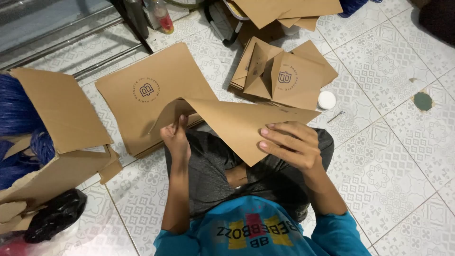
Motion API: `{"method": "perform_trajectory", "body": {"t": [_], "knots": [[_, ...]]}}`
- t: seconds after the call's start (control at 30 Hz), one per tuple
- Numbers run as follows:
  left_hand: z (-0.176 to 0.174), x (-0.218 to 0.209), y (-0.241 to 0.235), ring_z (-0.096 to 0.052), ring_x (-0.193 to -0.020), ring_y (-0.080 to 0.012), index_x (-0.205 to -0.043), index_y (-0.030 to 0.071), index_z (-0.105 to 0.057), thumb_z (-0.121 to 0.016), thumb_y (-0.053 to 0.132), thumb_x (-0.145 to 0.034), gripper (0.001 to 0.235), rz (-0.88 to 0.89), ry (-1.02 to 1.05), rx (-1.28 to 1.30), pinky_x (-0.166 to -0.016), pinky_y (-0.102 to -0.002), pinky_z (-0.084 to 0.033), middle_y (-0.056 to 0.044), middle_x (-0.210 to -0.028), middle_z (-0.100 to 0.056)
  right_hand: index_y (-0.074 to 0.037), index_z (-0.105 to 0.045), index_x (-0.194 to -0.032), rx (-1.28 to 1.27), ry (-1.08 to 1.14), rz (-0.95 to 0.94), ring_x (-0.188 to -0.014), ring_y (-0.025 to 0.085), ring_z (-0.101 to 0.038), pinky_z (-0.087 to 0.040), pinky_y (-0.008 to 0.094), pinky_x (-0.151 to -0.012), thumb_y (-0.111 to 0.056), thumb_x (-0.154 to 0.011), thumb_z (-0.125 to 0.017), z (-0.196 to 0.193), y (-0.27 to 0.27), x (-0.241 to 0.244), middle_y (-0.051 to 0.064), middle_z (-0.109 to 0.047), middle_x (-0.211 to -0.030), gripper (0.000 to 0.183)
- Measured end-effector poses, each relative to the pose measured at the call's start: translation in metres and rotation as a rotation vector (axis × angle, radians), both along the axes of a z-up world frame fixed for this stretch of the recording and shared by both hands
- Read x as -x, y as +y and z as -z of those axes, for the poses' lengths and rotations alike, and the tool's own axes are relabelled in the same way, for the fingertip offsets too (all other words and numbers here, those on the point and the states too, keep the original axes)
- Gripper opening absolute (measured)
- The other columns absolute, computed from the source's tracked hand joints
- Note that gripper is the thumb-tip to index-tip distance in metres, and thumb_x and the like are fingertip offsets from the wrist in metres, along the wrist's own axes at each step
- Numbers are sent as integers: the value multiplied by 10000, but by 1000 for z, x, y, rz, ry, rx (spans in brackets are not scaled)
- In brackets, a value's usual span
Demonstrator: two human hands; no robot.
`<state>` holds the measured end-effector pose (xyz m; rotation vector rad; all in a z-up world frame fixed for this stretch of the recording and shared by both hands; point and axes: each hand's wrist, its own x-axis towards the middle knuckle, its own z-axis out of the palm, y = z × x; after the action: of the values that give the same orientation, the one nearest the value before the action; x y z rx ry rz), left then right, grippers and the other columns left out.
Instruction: The person sits on the floor and folds flat brown paper bags by hand. They pick up each bag, fold the bottom flaps inward to create a base, and then fold the side edges to form the bag's structure. The finished bags are placed in a pile to the right.
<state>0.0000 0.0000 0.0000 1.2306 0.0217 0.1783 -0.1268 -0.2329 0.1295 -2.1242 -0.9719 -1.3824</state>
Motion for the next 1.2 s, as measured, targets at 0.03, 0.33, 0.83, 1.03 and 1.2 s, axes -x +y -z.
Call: {"method": "perform_trajectory", "body": {"t": [0.03, 0.33, 0.83, 1.03, 1.2], "knots": [[15, -1, 1, -706, -1023, -164, -1219, -45, -670, -763, 54, -949, 302, -1, 0, 0, -917, -319, -590, -106, -1013, -734, -81, -824, -850, 0, 0, -1, -751, 336, -759, -584, 370, -616, -93, -949, -706, 0, 0, 0, 172, -808, -936, 155], [54, -4, 13, -645, -1220, -285, -1324, -68, -481, -735, 97, -1004, 441, -9, 53, -5, -1039, -444, -539, -177, -1168, -655, -85, -826, -859, 0, -14, 12, -745, 323, -760, -576, 359, -600, -72, -934, -732, 2, -1, 1, 177, -809, -940, 121], [-37, 33, 12, -710, -635, -240, -815, 54, -777, -840, -136, -776, 204, -200, -659, -337, -564, -301, -501, -95, -751, -752, 60, -673, -1063, -824, 289, 439, -683, 195, -607, -563, 386, -708, 99, -990, -803, 102, -107, -26, 133, -652, -763, 153], [-55, 44, -5, -738, -727, -216, -835, 128, -846, -889, -9, -734, 176, -147, -1186, -522, -630, -348, -625, -91, -904, -809, -21, -681, -1071, -702, 303, 666, -890, 180, -622, -458, 323, -758, 53, -937, -834, 141, -135, -35, 75, -670, -957, 216], [-138, 60, -8, -533, -679, -23, -813, -52, -765, -567, -208, -921, 274, -46, -1220, -541, -589, -102, -523, -46, -851, -731, -24, -691, -1138, -740, 342, 657, -901, 170, -640, -470, 311, -715, 29, -946, -837, 156, -139, -36, 71, -698, -997, 247]]}}
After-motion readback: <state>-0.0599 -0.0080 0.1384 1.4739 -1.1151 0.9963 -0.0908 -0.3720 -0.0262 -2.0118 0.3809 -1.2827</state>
